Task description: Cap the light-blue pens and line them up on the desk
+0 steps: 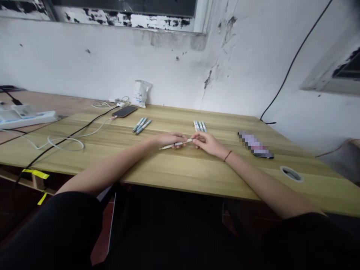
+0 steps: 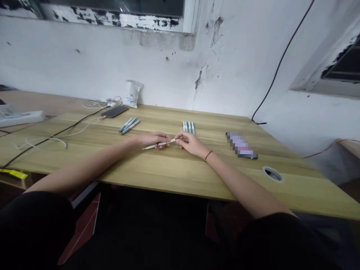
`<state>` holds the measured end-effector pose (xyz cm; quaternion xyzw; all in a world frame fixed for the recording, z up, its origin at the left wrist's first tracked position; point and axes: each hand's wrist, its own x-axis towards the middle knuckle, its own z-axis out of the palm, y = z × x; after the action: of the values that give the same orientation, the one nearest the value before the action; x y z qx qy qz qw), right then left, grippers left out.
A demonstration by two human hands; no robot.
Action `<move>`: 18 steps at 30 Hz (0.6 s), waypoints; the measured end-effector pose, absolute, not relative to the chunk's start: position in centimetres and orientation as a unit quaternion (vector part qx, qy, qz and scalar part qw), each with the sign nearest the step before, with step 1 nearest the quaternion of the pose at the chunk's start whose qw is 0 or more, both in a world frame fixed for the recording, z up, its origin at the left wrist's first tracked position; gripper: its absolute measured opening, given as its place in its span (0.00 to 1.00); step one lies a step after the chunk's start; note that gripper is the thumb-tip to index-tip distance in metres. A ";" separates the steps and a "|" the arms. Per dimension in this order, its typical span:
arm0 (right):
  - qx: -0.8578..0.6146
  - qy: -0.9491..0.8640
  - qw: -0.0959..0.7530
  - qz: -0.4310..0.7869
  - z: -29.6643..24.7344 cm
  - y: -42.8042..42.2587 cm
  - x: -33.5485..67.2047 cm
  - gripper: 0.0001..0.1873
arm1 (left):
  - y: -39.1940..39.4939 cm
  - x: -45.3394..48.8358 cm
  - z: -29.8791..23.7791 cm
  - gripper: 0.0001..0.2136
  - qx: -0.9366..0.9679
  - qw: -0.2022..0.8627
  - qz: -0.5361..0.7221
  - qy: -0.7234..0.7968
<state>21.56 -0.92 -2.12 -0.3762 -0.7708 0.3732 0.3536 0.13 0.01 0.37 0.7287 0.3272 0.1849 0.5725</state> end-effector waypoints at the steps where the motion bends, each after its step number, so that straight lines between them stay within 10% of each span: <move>1: -0.377 -0.774 0.352 0.367 -2.0 -1.0 21.5 0.13 | 0.0 0.1 0.4 0.09 0.732 0.570 0.180 0.327; 18: -0.375 -0.784 0.378 0.320 -1.8 -1.3 21.5 0.16 | 0.0 0.2 0.1 0.12 0.712 0.587 0.208 0.325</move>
<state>21.49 -1.35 -1.79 -0.3754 -0.7838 0.3196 0.3776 0.18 -0.04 0.12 0.7115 0.3253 0.2083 0.5870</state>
